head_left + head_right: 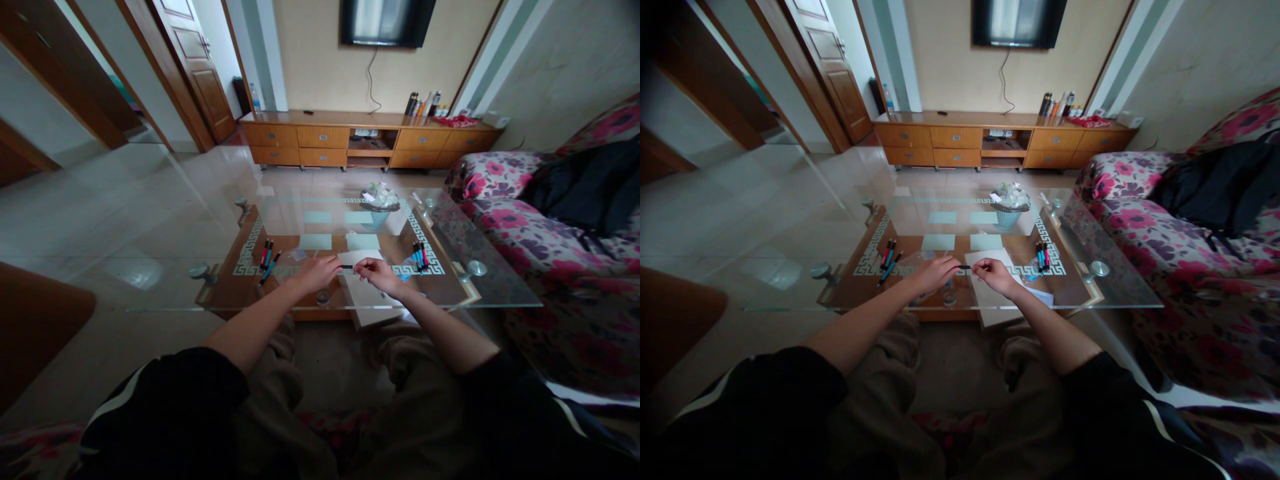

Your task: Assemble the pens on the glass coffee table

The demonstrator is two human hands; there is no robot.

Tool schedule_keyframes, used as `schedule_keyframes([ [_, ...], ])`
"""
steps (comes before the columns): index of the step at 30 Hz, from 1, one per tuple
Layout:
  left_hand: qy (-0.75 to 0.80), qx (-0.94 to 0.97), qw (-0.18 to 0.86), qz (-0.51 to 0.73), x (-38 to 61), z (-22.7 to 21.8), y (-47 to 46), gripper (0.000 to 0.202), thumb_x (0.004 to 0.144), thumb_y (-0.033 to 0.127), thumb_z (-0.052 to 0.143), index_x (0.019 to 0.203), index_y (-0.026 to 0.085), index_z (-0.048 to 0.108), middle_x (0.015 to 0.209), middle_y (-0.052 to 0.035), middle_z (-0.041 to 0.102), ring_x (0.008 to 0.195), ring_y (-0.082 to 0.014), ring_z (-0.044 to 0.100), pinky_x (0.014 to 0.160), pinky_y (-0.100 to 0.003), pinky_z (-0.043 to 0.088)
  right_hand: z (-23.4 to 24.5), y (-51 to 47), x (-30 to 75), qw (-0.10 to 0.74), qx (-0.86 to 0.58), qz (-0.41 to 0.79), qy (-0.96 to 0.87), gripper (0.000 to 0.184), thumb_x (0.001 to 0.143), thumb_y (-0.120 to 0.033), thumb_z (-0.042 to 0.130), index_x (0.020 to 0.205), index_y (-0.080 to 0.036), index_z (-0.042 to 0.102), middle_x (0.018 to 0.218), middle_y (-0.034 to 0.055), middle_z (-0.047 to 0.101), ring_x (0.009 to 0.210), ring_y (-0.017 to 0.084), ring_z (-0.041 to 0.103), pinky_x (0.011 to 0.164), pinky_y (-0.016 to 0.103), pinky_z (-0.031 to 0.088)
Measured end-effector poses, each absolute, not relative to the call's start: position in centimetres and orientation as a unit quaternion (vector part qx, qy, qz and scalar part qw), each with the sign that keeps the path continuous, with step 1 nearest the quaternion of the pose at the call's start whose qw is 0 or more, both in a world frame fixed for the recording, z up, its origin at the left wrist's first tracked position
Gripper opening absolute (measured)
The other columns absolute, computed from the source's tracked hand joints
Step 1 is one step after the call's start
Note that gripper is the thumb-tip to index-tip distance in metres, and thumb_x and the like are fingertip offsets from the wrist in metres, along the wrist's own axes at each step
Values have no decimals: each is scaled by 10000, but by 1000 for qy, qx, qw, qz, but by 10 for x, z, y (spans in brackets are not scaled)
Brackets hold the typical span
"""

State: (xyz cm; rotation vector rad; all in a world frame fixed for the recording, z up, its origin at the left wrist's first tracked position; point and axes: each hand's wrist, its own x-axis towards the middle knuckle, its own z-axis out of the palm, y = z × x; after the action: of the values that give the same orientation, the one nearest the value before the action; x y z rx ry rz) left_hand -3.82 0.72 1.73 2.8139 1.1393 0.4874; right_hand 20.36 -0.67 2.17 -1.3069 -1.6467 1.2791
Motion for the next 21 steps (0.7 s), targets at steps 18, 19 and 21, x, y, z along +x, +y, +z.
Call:
schedule_keyframes([
  [18, 399, 904, 23, 151, -39, 24, 3, 346, 1079, 376, 369, 1108, 195, 662, 1028, -85, 681, 919, -188, 658, 799, -291, 523, 27, -8, 204, 345, -511, 498, -610, 425, 789, -584, 686, 827, -160, 676, 795, 45, 693, 632, 125, 556, 536, 241, 425],
  [19, 403, 903, 20, 149, -39, 25, 3, 345, 1077, 377, 373, 1110, 195, 664, 1025, -86, 681, 909, -190, 658, 791, -292, 521, 27, -8, 204, 349, -510, 495, -610, 428, 784, -585, 694, 832, -160, 677, 789, 42, 690, 629, 125, 554, 543, 245, 431],
  [21, 409, 901, 13, 145, -39, 26, 2, 343, 1073, 379, 382, 1106, 195, 670, 1016, -88, 682, 896, -195, 657, 784, -300, 516, 26, -7, 205, 359, -505, 489, -613, 430, 778, -587, 704, 844, -163, 676, 791, 39, 687, 630, 126, 555, 564, 255, 444],
])
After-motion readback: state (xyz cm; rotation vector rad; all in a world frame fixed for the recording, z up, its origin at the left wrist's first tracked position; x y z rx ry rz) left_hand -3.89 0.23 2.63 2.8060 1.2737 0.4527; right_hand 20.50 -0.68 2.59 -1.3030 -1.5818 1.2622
